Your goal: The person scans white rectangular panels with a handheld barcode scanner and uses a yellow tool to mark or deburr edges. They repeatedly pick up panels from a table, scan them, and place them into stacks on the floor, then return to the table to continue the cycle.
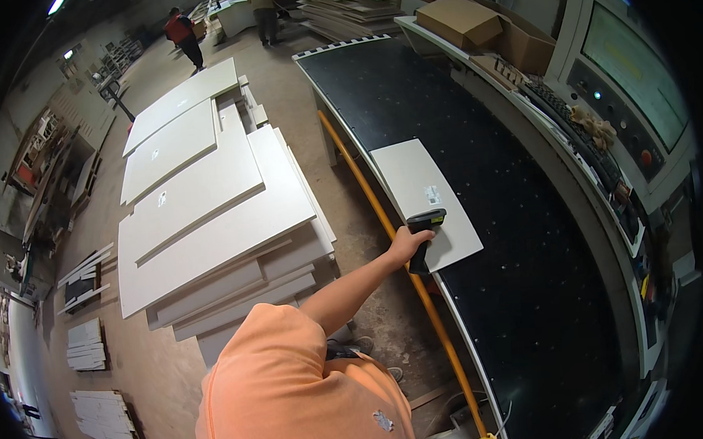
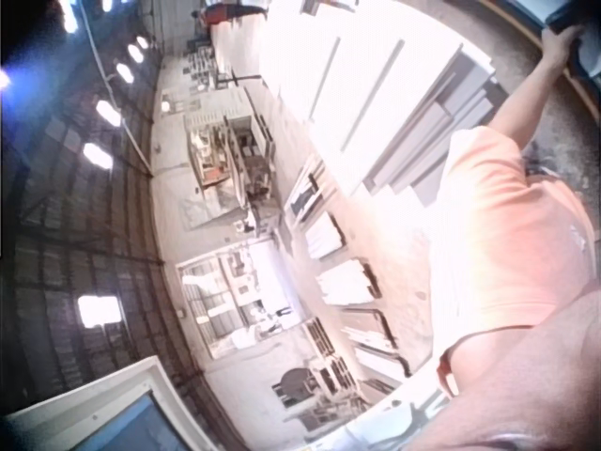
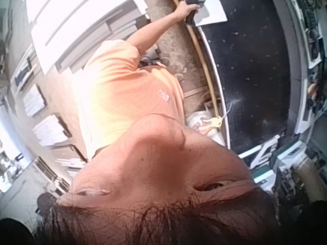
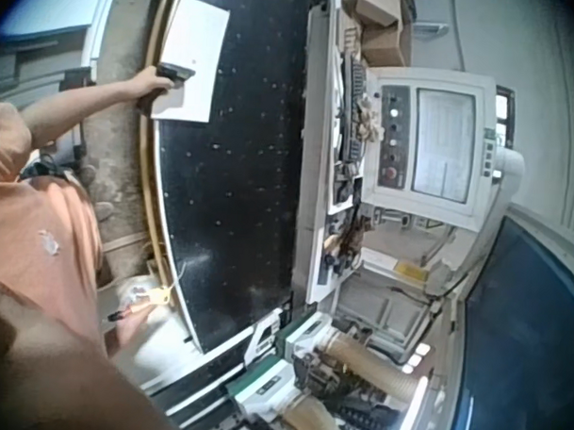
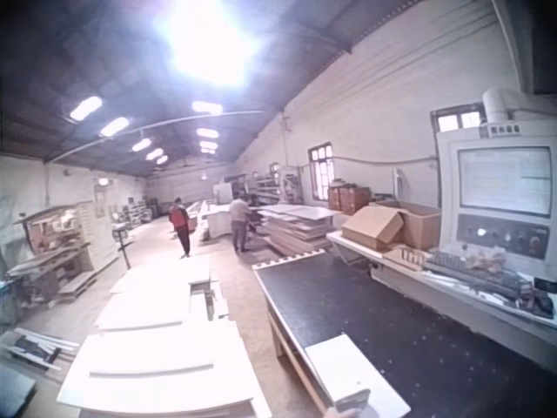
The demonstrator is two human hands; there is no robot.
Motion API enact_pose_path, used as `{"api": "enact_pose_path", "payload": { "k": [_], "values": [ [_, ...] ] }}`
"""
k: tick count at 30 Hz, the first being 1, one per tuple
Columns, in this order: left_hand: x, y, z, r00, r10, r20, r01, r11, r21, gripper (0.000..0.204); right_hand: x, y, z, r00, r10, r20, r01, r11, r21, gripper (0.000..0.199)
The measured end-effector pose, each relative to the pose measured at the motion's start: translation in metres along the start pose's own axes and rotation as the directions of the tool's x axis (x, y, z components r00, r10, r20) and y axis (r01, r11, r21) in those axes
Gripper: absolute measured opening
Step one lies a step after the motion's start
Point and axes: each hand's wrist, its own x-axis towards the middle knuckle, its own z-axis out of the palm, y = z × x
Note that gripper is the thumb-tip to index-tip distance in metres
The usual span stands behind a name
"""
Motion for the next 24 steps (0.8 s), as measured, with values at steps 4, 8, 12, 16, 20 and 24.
{"api": "enact_pose_path", "payload": {
  "k": [4, 8, 12, 16, 20, 24],
  "values": [
    [0.000, -0.001, 0.000, 1.000, -0.004, 0.006, 0.005, 1.000, -0.010, 0.024, 0.001, -0.018, 0.069, 0.891, 0.227, 0.394, -0.219, 0.974, -0.066, 0.058],
    [0.000, -0.001, 0.000, 1.000, -0.004, 0.000, 0.004, 1.000, -0.003, 0.025, 0.000, -0.030, 0.104, 0.827, 0.165, 0.537, -0.036, 0.969, -0.244, 0.074],
    [-0.001, -0.001, 0.001, 1.000, 0.014, -0.008, -0.014, 1.000, -0.006, 0.027, 0.003, -0.046, 0.119, 0.759, 0.235, 0.607, -0.126, 0.968, -0.217, 0.062],
    [0.000, -0.003, 0.001, 1.000, -0.005, -0.025, 0.005, 1.000, 0.015, 0.027, 0.005, -0.049, 0.132, 0.646, 0.281, 0.710, -0.084, 0.950, -0.299, 0.061],
    [0.003, -0.005, 0.000, 1.000, 0.001, -0.016, -0.001, 1.000, 0.022, 0.026, 0.004, -0.042, 0.142, 0.507, 0.341, 0.791, 0.001, 0.918, -0.396, 0.061],
    [0.000, -0.003, 0.001, 0.999, 0.034, -0.019, -0.035, 0.999, -0.038, 0.028, 0.000, -0.038, 0.140, 0.492, 0.260, 0.831, 0.112, 0.927, -0.357, 0.069]
  ]
}}
